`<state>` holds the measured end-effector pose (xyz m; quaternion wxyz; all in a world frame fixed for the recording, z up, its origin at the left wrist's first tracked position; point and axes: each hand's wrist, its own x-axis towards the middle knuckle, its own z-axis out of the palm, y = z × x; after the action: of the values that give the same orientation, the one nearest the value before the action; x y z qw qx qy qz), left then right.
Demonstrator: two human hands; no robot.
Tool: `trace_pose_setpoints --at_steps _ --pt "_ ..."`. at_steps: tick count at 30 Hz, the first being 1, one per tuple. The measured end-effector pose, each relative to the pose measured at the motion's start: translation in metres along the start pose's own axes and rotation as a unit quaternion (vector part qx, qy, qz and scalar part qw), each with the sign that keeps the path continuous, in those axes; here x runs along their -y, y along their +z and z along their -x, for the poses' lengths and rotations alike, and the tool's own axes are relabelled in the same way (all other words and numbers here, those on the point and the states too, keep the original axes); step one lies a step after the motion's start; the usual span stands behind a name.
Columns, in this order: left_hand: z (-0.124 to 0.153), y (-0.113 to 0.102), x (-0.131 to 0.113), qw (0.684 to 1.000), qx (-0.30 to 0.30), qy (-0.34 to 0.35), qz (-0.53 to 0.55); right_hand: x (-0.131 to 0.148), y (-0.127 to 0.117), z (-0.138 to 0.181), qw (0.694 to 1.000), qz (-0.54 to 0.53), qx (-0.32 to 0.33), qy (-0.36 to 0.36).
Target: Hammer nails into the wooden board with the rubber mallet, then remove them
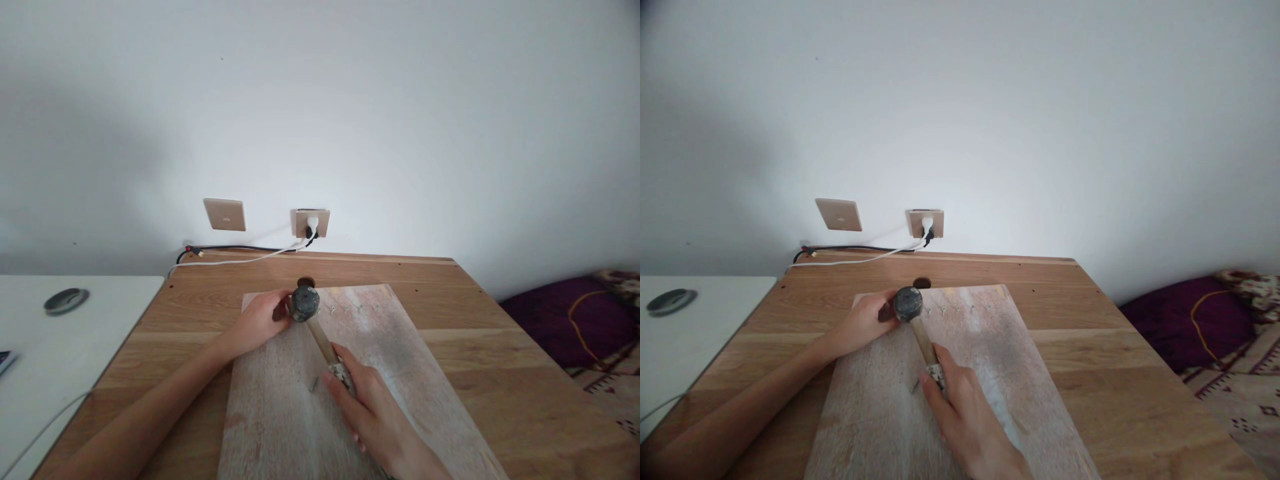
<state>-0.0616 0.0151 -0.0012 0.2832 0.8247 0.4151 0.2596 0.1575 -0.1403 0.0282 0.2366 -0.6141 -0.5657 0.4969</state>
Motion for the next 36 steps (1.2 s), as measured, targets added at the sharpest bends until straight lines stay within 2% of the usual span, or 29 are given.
trace_pose_setpoints --at_steps 12,14,17,19,20,21,22,24,28,32,34,36 --pt "0.000 0.000 0.005 1.000 -0.001 0.010 -0.015 -0.006 -0.002 0.002 1.000 -0.011 -0.008 0.020" --pt "0.002 -0.002 0.003 0.998 -0.024 0.032 -0.041 -0.007 -0.003 0.005 0.999 -0.026 -0.022 0.023" --pt "0.009 -0.007 -0.013 0.980 -0.065 0.135 -0.131 -0.010 -0.009 0.009 0.998 -0.043 -0.045 0.026" --pt "0.016 -0.007 -0.034 0.944 -0.023 0.250 -0.214 -0.012 -0.014 0.011 0.997 -0.053 -0.056 0.027" --pt "0.021 -0.005 -0.045 0.916 0.025 0.306 -0.257 -0.012 -0.017 0.011 0.996 -0.059 -0.065 0.026" --pt "0.026 -0.002 -0.055 0.890 0.066 0.340 -0.295 -0.013 -0.019 0.011 0.995 -0.065 -0.074 0.025" --pt "0.032 0.002 -0.065 0.871 0.084 0.361 -0.322 -0.014 -0.021 0.011 0.994 -0.069 -0.084 0.023" --pt "0.044 0.013 -0.077 0.853 0.081 0.382 -0.346 -0.015 -0.025 0.011 0.993 -0.072 -0.095 0.018" --pt "0.062 0.034 -0.080 0.843 0.053 0.408 -0.346 -0.020 -0.026 0.013 0.992 -0.077 -0.100 0.013" --pt "0.066 0.038 -0.080 0.837 0.036 0.431 -0.335 -0.024 -0.026 0.014 0.992 -0.083 -0.094 0.011" --pt "0.061 0.033 -0.078 0.848 0.040 0.426 -0.312 -0.024 -0.026 0.014 0.993 -0.082 -0.089 0.014" --pt "0.050 0.023 -0.068 0.878 0.056 0.390 -0.274 -0.022 -0.026 0.014 0.993 -0.079 -0.085 0.016"
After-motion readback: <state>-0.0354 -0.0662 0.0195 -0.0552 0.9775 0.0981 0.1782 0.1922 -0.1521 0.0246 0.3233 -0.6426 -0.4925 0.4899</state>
